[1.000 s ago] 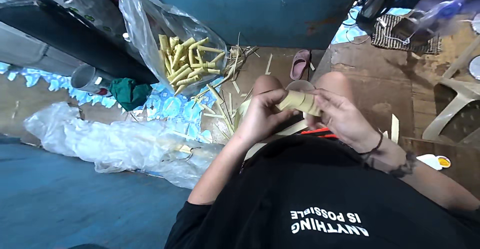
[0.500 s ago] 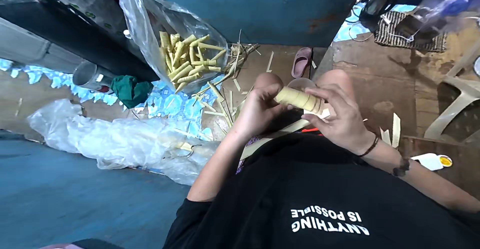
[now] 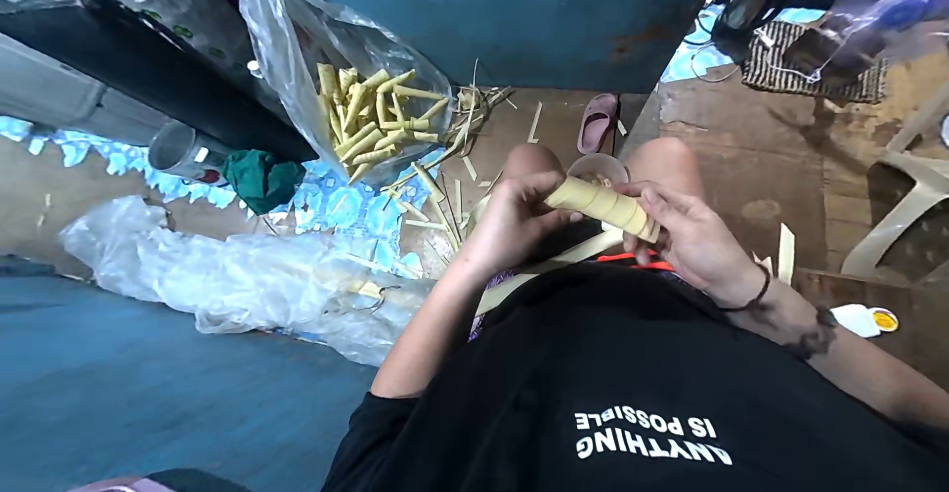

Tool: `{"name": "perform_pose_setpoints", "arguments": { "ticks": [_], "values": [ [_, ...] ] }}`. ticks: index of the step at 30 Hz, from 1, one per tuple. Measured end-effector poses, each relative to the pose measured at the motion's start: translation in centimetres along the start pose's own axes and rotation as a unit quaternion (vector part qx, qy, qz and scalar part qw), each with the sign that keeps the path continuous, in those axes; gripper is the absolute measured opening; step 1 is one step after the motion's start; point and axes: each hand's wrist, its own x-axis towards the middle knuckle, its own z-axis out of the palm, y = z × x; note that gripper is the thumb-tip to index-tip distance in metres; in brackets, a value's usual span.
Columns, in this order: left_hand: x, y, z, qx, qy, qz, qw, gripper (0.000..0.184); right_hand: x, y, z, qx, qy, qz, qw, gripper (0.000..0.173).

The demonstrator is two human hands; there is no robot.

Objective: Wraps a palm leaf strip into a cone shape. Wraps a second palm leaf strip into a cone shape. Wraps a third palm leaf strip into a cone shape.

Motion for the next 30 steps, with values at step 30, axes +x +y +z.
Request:
{"name": "perform_pose_setpoints", "arguments": {
  "ticks": [30],
  "values": [
    [0.5, 0.0, -0.8, -0.005, -0.018, -0.026, 0.999, 0.018, -2.4, 2.7, -2.4, -0.253, 0.063, -0.225, 0.939, 0.045]
  ]
}}
